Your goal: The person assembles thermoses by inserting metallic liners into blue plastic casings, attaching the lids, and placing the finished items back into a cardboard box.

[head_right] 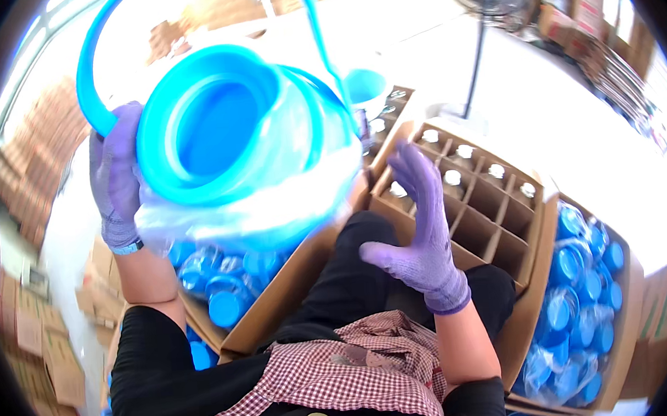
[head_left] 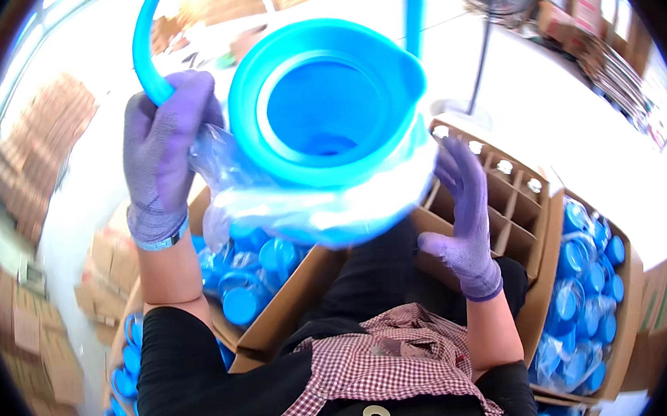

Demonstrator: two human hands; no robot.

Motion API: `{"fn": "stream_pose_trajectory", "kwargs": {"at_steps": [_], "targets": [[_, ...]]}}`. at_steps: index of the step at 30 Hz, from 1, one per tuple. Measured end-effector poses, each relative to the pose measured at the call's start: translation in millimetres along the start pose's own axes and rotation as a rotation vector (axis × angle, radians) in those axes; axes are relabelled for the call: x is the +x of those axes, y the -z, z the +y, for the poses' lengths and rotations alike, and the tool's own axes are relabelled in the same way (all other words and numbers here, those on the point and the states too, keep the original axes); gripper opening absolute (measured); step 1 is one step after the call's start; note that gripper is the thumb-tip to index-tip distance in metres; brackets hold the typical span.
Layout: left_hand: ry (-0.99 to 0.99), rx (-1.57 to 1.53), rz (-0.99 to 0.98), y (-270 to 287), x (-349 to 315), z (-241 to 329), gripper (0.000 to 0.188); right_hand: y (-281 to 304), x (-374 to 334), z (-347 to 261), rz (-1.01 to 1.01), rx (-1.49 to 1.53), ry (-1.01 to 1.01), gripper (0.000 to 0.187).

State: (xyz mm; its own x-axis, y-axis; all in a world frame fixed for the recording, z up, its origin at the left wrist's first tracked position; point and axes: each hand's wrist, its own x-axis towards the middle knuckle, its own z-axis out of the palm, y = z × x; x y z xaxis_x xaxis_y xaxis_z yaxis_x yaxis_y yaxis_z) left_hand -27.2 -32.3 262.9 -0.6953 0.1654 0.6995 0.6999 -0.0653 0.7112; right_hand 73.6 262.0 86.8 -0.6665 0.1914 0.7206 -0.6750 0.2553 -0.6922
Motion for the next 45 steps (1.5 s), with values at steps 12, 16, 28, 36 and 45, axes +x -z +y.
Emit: {"fn": "stream_pose_trajectory", "kwargs": {"at_steps": [12,16,28,36,45], "targets": [[-0.261,-0.201,-0.963,-199,-116,-153,0.018,63,-214,41,0.318,0.138,-0.604,0.067],[-0.38,-0.078,-1.069,-213,-185,-158,0.031,65,-273,2,0.28,0.228,-0.69,0.068],[-0.524,-0.235,-1.177,-236,-176,-178,0.039,104,-91,7,-0.054,-1.068,-0.261,0.058],[0.03,-0.065,-1.124,-220,-133,-323,0.045,103,-73,14,-0.097,-1.069,-0.412,0.064],[0.589,-0.65,-1.006,-334,-126,-288,0.087,116,-66,39,-0.064,-0.973,-0.349,0.064]]}}
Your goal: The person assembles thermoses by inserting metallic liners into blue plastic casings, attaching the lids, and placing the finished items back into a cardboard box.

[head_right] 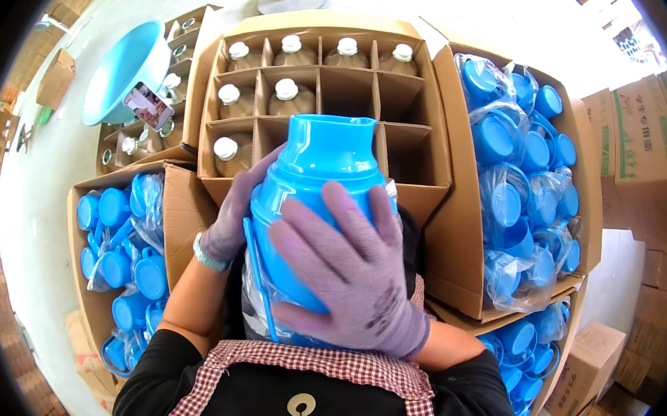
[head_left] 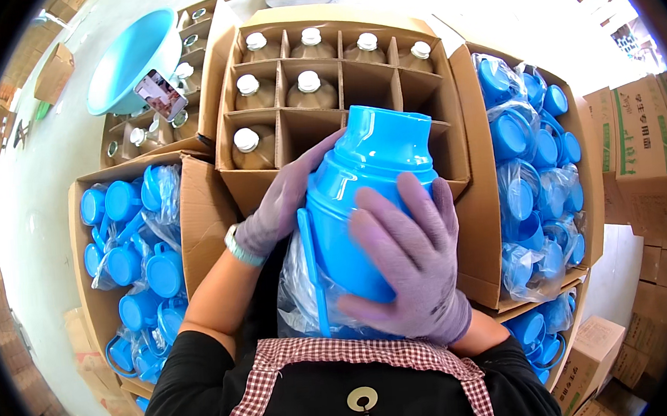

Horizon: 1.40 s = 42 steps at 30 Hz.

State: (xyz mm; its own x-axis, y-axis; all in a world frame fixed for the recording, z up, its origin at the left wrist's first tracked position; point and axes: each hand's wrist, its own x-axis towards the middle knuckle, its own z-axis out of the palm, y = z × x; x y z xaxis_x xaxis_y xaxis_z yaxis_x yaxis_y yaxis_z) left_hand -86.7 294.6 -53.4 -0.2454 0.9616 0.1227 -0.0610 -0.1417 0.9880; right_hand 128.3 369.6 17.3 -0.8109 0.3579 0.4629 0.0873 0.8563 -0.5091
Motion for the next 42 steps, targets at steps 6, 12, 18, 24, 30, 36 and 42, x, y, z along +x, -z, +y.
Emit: {"fn": "stream_pose_trajectory", "kwargs": {"at_steps": [6,12,18,24,30,36,42], "targets": [[-0.067,0.162,0.076,1,-43,36,0.069,-21,-58,110,0.059,0.712,-0.676,0.047],[-0.288,0.715,0.135,-31,-37,51,0.064,-14,-40,65,0.266,0.243,0.087,0.072],[0.093,0.975,-0.086,-29,-51,61,0.07,0,-37,66,0.361,0.617,-0.094,0.079],[0.176,0.489,-0.017,-8,-86,-4,0.063,-16,-45,104,0.071,0.666,-0.435,0.079],[0.172,0.54,0.036,-37,-64,56,0.066,-8,-35,94,-0.051,0.476,-0.438,0.077],[0.093,0.202,0.122,-32,-36,59,0.058,-2,-38,92,0.11,0.212,-0.075,0.053],[0.012,0.171,0.432,-43,-26,39,0.052,-7,-36,78,0.343,0.525,-0.18,0.067]]}}
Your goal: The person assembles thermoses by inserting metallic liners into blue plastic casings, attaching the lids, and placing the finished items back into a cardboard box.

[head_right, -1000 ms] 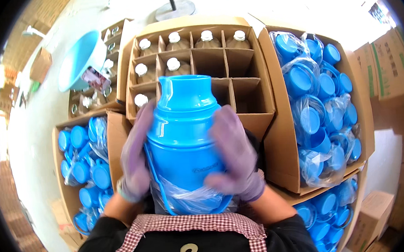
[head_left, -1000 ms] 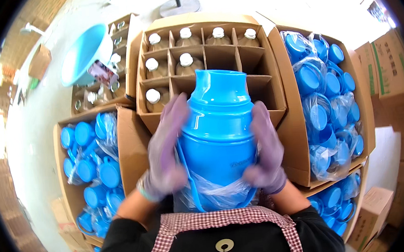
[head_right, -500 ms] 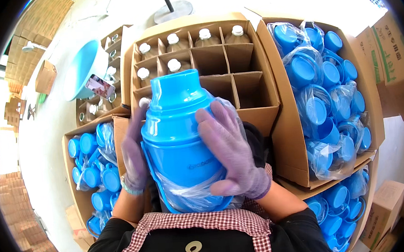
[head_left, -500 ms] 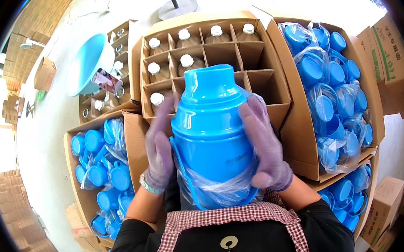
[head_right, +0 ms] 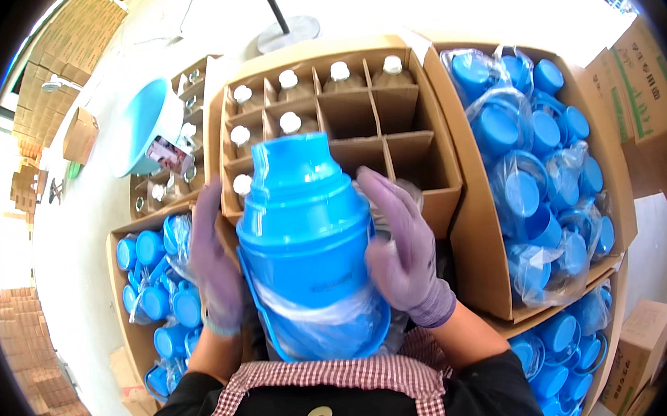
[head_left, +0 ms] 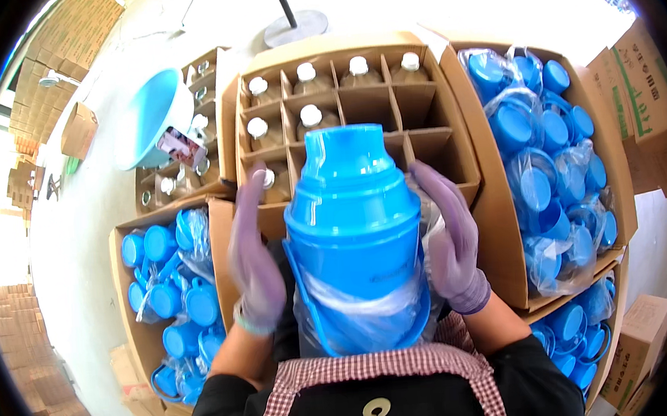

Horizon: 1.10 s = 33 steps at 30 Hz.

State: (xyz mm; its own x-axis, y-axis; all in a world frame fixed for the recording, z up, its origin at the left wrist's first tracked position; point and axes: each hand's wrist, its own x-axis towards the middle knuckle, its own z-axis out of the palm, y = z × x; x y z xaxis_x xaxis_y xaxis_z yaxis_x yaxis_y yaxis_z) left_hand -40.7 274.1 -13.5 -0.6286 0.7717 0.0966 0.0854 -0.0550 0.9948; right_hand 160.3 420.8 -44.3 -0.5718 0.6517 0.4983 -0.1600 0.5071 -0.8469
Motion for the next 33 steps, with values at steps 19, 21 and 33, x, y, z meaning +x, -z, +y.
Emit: {"fn": "stream_pose_trajectory", "kwargs": {"at_steps": [19,21,33], "targets": [[-0.206,0.052,-0.11,0,0,4,0.065,3,6,8,-0.203,-0.113,0.249,0.075],[-0.518,0.231,-0.223,3,0,16,0.085,4,-4,47,-0.27,0.056,-0.373,0.076],[0.182,-0.441,-0.34,40,108,-6,0.117,-25,132,19,-0.478,0.336,0.138,0.089]]}}
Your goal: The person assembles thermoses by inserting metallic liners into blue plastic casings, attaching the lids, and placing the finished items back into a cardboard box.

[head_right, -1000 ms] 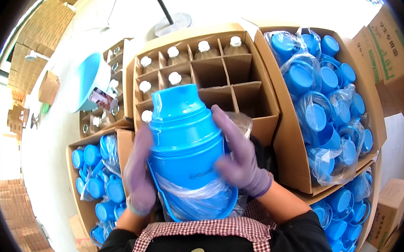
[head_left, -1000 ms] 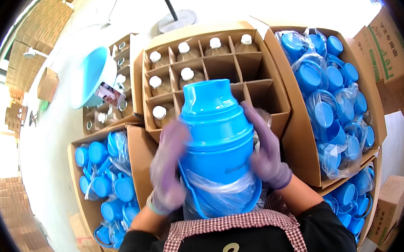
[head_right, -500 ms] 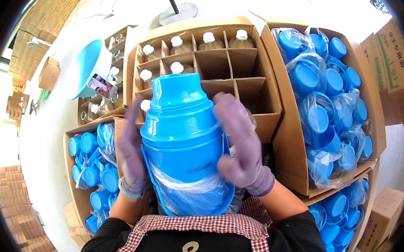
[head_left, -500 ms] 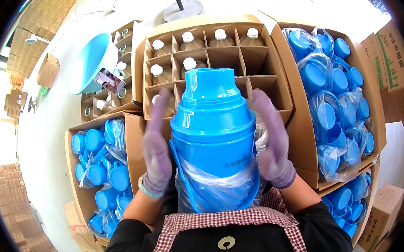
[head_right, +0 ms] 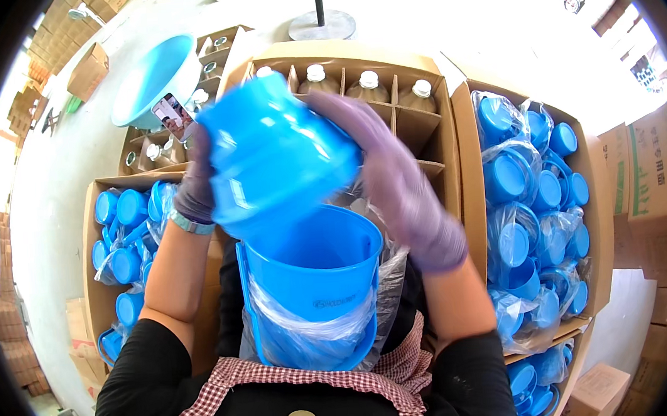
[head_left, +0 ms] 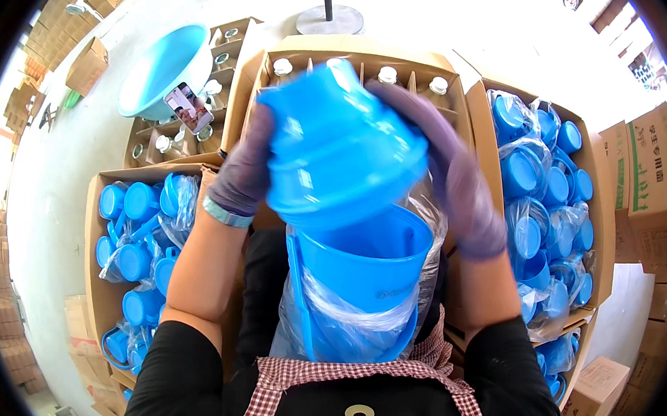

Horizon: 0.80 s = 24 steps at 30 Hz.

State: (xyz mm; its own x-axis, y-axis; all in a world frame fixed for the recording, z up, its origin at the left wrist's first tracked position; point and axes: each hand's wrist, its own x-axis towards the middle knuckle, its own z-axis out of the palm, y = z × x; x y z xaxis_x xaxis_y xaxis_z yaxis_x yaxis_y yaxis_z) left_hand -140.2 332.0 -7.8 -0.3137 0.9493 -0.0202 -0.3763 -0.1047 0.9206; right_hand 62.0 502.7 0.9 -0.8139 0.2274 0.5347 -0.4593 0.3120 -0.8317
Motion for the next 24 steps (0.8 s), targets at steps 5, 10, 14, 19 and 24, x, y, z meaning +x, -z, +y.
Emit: {"fn": "stream_pose_trajectory", "kwargs": {"at_steps": [5,10,14,19,24], "targets": [[-0.297,-0.592,0.029,84,-8,-21,0.063,8,87,136,0.137,0.106,-0.247,0.04],[-0.31,-0.024,0.199,117,-40,-81,0.07,-20,61,322,-0.144,-0.836,-0.485,0.079],[-0.287,0.135,0.242,121,-69,-87,0.066,-38,69,320,-0.288,-0.948,-0.651,0.073],[-0.37,-0.522,0.232,122,-78,-50,0.059,-1,100,220,0.036,-0.818,-0.288,0.064],[-0.425,-0.508,0.064,116,-51,-1,0.056,86,145,38,0.125,-0.492,0.146,0.052]]}}
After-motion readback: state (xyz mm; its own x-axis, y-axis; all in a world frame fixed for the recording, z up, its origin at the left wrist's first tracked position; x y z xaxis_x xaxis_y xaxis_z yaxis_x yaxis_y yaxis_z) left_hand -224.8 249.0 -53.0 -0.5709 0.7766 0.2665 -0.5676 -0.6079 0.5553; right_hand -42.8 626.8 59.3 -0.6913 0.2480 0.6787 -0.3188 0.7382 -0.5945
